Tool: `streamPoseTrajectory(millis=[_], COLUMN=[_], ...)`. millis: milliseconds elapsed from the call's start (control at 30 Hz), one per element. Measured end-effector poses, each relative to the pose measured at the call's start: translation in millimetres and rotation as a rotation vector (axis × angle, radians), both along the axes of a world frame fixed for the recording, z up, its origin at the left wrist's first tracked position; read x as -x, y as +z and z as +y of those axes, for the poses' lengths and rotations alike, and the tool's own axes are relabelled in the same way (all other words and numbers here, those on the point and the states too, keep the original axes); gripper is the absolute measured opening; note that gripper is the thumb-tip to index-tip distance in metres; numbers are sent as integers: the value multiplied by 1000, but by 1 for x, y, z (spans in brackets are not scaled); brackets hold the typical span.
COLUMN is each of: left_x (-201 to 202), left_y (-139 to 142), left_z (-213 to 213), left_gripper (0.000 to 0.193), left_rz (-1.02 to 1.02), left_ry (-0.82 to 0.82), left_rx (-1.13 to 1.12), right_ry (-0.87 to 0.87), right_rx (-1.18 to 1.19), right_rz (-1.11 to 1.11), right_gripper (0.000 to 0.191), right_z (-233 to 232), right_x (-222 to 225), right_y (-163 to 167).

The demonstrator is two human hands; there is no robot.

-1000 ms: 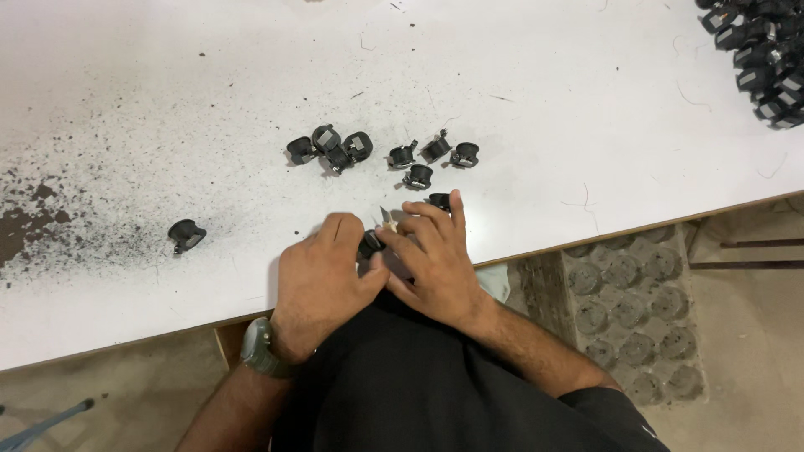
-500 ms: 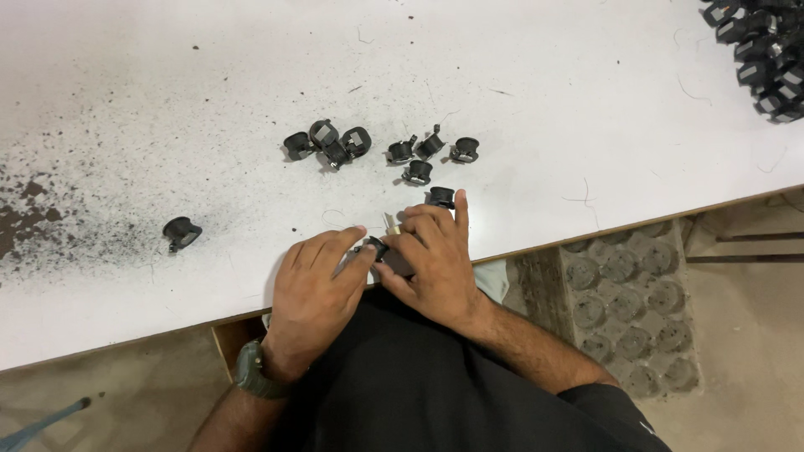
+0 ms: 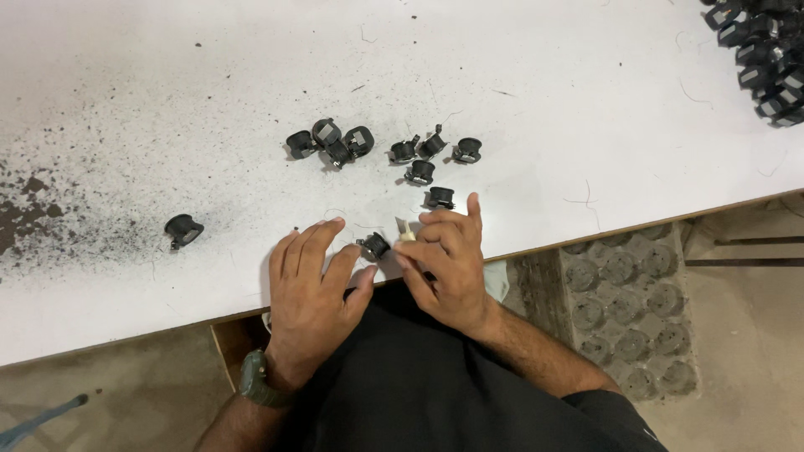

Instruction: The person assembles small black mechanical components on a white table using a small tool. They repeatedly pick up parts, manipulate them with the tool, and place them into a plastic tray. The person also assembles larger circular components with multiple segments.

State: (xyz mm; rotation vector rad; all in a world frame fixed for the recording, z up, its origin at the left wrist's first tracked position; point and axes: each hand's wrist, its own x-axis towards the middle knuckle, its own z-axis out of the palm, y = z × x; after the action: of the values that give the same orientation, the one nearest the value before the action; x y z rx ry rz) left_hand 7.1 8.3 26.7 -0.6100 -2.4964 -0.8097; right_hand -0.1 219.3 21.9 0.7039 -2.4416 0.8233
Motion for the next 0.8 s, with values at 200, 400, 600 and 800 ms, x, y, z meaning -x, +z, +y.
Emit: streamPoseTrajectory(millis=[200, 400, 600, 800], left_x=[0, 0, 4, 8], left_y=[-12, -16, -21, -23], left_z=[3, 2, -1, 1], left_gripper=[16, 16, 13, 14], left_rz=[6, 4, 39, 103], left_ry=[35, 16, -28, -91], left_rx=[33, -43, -86, -28], right_ry=[159, 128, 145, 154], right_rx=[109, 117, 110, 111], right_rz=[-72, -24, -63, -62], right_gripper=[28, 25, 26, 26], right_z=[-9, -12, -14, -13], right_x=[-8, -5, -2, 0], right_y=[-16, -18, -17, -17])
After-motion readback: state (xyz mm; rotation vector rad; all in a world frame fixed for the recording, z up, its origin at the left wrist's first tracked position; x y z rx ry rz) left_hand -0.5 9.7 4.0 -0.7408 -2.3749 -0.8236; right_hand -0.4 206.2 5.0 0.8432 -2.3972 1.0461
